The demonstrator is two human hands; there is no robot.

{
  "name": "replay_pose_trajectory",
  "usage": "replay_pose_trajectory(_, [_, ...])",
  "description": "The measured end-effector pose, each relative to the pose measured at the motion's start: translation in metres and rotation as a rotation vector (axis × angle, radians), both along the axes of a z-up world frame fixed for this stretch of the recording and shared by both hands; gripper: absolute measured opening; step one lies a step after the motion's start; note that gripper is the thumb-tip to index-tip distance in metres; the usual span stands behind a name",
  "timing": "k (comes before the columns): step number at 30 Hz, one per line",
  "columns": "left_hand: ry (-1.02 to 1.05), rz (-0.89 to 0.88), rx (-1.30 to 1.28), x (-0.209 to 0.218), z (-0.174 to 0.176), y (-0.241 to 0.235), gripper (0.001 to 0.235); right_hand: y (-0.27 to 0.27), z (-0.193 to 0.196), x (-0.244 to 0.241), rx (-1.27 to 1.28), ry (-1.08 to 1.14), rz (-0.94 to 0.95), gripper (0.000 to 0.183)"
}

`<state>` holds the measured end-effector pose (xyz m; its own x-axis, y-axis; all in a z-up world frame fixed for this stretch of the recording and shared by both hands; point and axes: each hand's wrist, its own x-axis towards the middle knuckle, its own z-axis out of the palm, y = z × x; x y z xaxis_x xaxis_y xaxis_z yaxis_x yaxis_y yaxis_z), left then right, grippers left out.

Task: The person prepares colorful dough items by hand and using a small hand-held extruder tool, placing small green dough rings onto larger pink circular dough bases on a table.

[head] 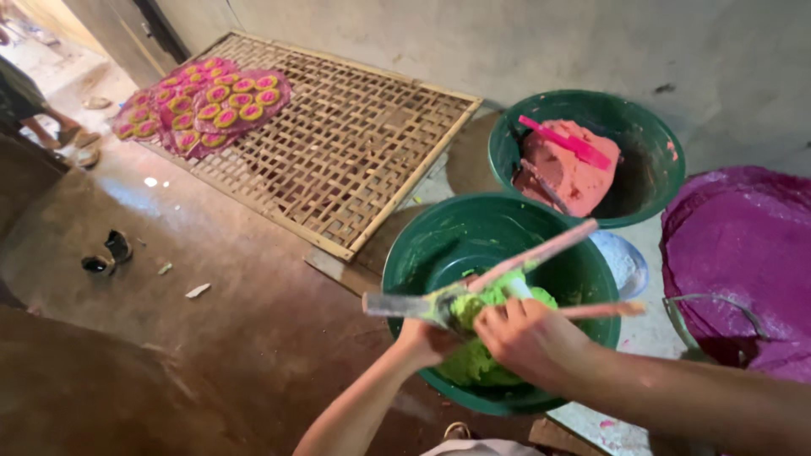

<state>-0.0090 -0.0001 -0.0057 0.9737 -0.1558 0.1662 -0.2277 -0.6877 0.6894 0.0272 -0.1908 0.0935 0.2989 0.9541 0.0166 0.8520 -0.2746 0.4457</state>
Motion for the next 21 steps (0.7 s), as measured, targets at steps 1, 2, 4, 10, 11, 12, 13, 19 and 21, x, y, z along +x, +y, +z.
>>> replay_pose_trajectory(1, [-0.001, -0.009, -0.007, -0.005, -0.005, 0.002, 0.068, -0.008, 0.005, -0.003, 0.021, 0.036, 0.037, 0.02])
replay_pose_trajectory(2, [-0.002, 0.013, -0.019, -0.01, -0.01, 0.005, 0.067, -0.013, 0.012, -0.008, 0.037, 0.078, 0.08, 0.022])
replay_pose_trajectory(4, [0.0, 0.1, -0.059, -0.009, -0.012, 0.019, 0.065, -0.03, 0.039, -0.012, 0.03, 0.151, -0.068, 0.036])
replay_pose_trajectory(10, [-0.256, 0.111, 0.263, -0.001, 0.006, 0.02, 0.061, -0.038, 0.076, -0.008, -0.19, 0.205, -0.262, 0.017])
replay_pose_trajectory(11, [-0.159, 0.111, 0.161, 0.001, 0.007, 0.014, 0.064, -0.024, 0.062, -0.004, -0.18, 0.22, -0.197, 0.014])
replay_pose_trajectory(12, [-0.063, 0.111, 0.059, 0.004, 0.007, 0.007, 0.067, -0.01, 0.049, -0.002, -0.159, 0.187, -0.169, 0.011])
replay_pose_trajectory(13, [0.033, 0.11, -0.043, 0.006, 0.004, 0.003, 0.07, 0.0, 0.037, -0.002, -0.138, 0.152, -0.142, 0.008])
replay_pose_trajectory(19, [-0.093, 0.079, 0.075, 0.004, -0.01, 0.0, 0.069, -0.02, 0.041, -0.015, -0.149, 0.181, -0.146, 0.02])
replay_pose_trajectory(21, [0.08, 0.237, 0.1, 0.005, 0.001, 0.02, 0.07, -0.046, 0.071, -0.019, -0.161, 0.213, -0.286, 0.02])
